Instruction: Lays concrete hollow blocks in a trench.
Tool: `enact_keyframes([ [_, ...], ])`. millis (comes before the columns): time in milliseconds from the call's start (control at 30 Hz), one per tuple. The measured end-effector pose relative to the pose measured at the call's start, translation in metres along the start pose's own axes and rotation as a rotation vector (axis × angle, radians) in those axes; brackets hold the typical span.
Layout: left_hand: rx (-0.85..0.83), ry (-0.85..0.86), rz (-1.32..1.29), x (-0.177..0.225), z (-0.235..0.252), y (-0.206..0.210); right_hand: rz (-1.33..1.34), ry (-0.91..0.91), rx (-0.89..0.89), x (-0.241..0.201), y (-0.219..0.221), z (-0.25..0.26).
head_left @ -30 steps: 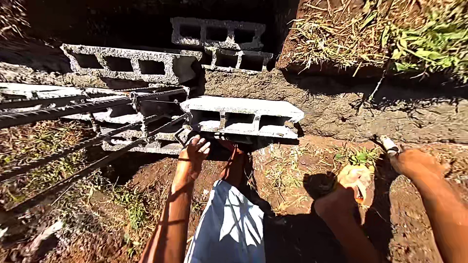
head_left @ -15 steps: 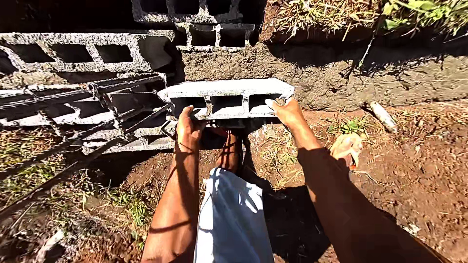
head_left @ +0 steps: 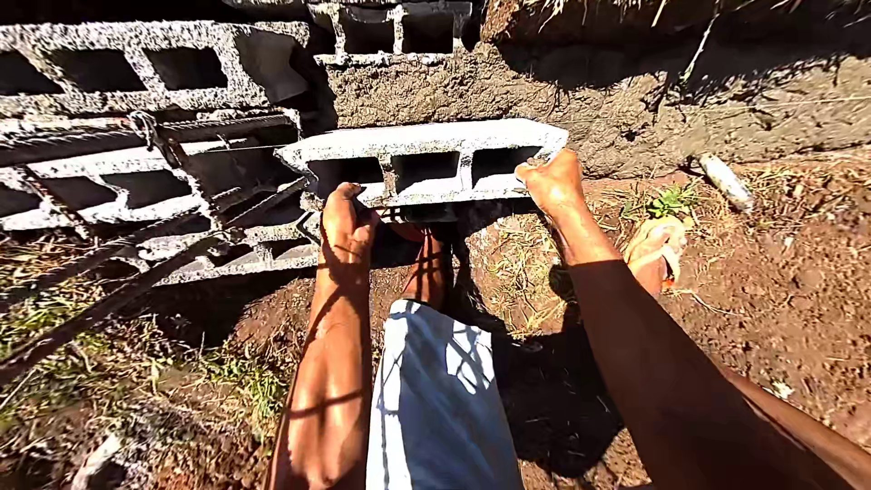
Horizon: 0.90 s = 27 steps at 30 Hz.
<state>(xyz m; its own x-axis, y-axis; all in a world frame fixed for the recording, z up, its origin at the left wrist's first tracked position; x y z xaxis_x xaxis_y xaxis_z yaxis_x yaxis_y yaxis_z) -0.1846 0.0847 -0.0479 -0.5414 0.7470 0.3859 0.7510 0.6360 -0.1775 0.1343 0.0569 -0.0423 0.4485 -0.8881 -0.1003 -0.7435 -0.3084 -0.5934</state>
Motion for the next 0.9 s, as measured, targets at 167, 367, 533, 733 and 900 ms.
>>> enact_keyframes([
  [167,-0.070,0.030,0.037,0.008,-0.016,-0.004,-0.001,-0.026,0.049,0.000,-0.014,-0.018],
  [367,-0.057,0.063,0.072,0.008,-0.043,-0.021,0.042,-0.005,0.031,0.017,-0.018,-0.053],
  [533,0.008,0.063,0.060,0.007,-0.040,-0.024,-0.009,0.056,-0.043,0.010,-0.020,-0.050],
  [733,0.023,0.045,0.011,0.001,-0.025,-0.022,0.002,-0.006,-0.052,0.011,-0.007,-0.030],
  [900,0.025,0.041,0.015,-0.002,-0.014,-0.019,0.020,0.017,-0.075,0.017,0.003,-0.019],
])
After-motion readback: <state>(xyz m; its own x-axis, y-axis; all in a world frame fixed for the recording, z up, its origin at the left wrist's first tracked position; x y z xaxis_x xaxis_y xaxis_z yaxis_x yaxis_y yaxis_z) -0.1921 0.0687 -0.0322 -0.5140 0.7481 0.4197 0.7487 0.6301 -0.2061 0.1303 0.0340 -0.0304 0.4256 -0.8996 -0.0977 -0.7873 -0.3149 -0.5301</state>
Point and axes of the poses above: each hand's wrist, its own z-axis towards the middle knuckle, its own y-axis out of the palm, x = y × z, the point moved 4 cm from there along z, towards the middle knuckle, and after that the axes turned 7 degrees about -z, right-handed, at the moved point
